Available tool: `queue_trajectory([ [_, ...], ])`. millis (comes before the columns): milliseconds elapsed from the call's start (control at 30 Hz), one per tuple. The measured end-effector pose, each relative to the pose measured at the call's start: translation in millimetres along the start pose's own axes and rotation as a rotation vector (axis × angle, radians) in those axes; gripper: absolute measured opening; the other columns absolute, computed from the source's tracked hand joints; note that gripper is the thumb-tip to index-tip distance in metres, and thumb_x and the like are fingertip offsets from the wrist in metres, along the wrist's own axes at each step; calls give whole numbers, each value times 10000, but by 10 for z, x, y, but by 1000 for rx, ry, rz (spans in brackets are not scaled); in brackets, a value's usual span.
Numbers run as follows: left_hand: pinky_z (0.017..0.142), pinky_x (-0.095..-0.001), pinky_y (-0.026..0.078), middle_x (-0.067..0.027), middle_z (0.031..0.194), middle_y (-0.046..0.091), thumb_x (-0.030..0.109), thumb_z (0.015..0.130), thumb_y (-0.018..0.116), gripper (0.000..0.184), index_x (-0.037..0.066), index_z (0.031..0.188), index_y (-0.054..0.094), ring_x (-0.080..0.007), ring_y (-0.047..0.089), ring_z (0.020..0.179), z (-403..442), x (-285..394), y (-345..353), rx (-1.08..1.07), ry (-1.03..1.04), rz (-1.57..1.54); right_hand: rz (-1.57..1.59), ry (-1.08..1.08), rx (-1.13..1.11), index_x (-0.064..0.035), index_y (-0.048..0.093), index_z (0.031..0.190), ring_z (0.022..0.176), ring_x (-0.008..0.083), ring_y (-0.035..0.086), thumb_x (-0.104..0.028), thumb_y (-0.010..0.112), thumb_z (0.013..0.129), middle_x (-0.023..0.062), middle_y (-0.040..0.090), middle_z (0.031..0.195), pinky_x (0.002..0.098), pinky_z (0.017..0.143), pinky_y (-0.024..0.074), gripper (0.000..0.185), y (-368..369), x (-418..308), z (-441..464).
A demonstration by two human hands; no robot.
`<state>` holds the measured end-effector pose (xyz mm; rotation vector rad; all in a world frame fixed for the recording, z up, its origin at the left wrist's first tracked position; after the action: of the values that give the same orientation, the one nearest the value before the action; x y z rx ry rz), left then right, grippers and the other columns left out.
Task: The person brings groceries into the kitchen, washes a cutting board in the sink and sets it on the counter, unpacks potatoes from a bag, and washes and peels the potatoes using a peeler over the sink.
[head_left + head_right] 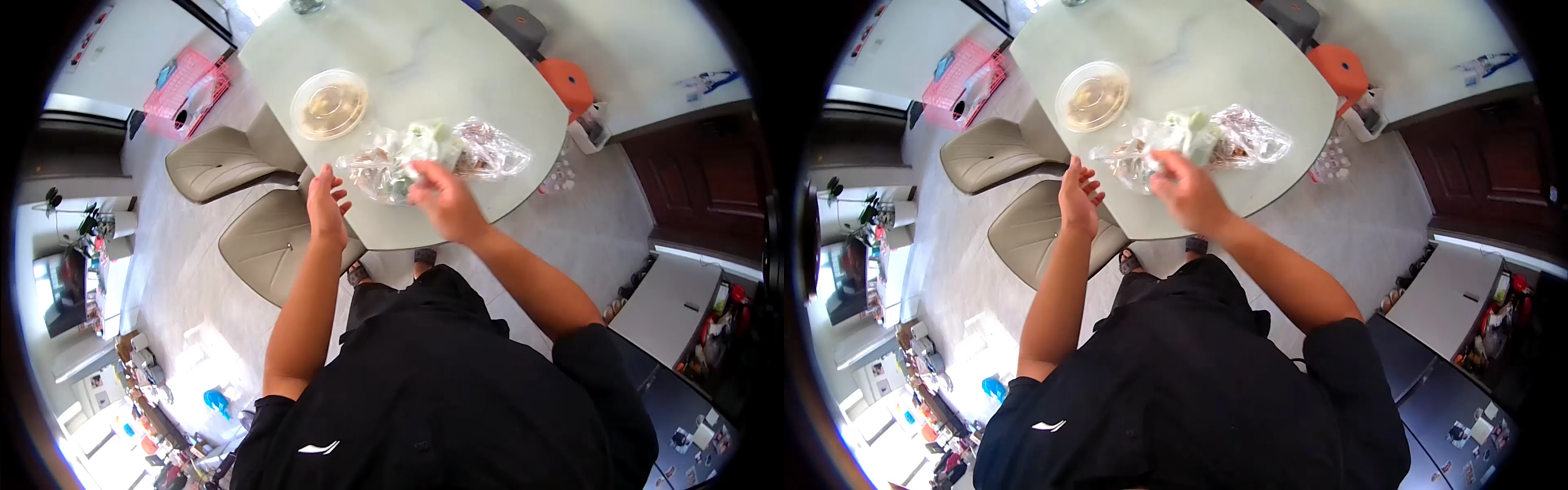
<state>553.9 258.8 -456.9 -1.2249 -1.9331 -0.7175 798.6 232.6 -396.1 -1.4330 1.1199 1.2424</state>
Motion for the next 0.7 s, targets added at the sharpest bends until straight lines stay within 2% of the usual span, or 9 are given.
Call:
queue_trajectory([
  [67,765,-310,431,36,877,606,312,916,687,216,122,1002,632,-140,527,823,-146,147,270,47,-69,184,-1,2,-12,26,596,1316,904,157,680,-141,620,973,83,701,937,321,853,541,382,189,-33,-16],
  [167,827,-312,435,21,914,616,365,935,692,277,112,1022,621,-162,550,857,175,1,201,-53,-50,201,8,-25,-46,32,587,1322,869,153,685,-150,606,980,90,715,938,314,823,539,388,296,-52,44],
  [233,834,-317,444,21,841,600,320,982,651,237,87,988,611,-170,560,838,184,137,30,1,-21,1,300,11,92,51,560,1346,865,135,674,-124,589,996,83,718,959,296,823,531,392,225,16,183],
  [300,815,-329,452,36,789,563,208,1025,574,163,58,1071,617,-161,554,774,27,413,-206,-102,-31,-562,398,0,178,64,572,1316,829,119,652,-73,565,1002,81,704,913,263,809,519,342,41,-242,331],
  [333,790,-336,456,53,682,434,153,1042,536,121,63,1075,609,-132,493,687,-129,617,-340,-119,-87,-622,414,10,141,60,590,1295,803,122,643,-56,560,999,81,699,882,269,796,520,320,-47,-409,409],
  [433,780,-328,449,53,665,351,169,1042,546,120,69,1081,600,-101,425,648,-512,928,-878,-171,-23,-448,354,-55,127,45,607,1304,798,147,642,-66,562,999,98,699,882,296,814,516,328,82,-886,445],
  [567,721,-313,428,64,661,338,189,1057,506,200,57,1168,608,-76,369,593,-1149,1710,-1600,-244,272,-504,388,-184,102,53,585,1354,797,150,637,-114,572,1020,90,695,886,304,781,495,374,570,-1654,444],
  [667,682,-305,429,61,649,365,181,1078,444,256,40,1232,593,-65,358,548,-1631,2240,-2512,-374,560,-542,546,-349,-82,35,529,1426,682,125,567,-105,483,1054,72,677,929,317,726,477,400,1319,-2262,378],
  [700,690,-314,444,43,701,435,181,1088,422,341,8,1361,529,-63,390,559,-1776,2390,-2872,-415,647,-535,589,-386,-137,26,514,1444,650,117,544,-103,465,1057,63,677,950,317,707,473,411,1613,-2438,352],
])
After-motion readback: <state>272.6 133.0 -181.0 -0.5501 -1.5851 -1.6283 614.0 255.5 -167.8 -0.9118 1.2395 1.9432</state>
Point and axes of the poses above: each hand's wrist, its own z-axis towards the middle knuckle, its own y-axis out of the palm, x = y × z, the point moved 4 cm from there along z, towards the middle knuckle
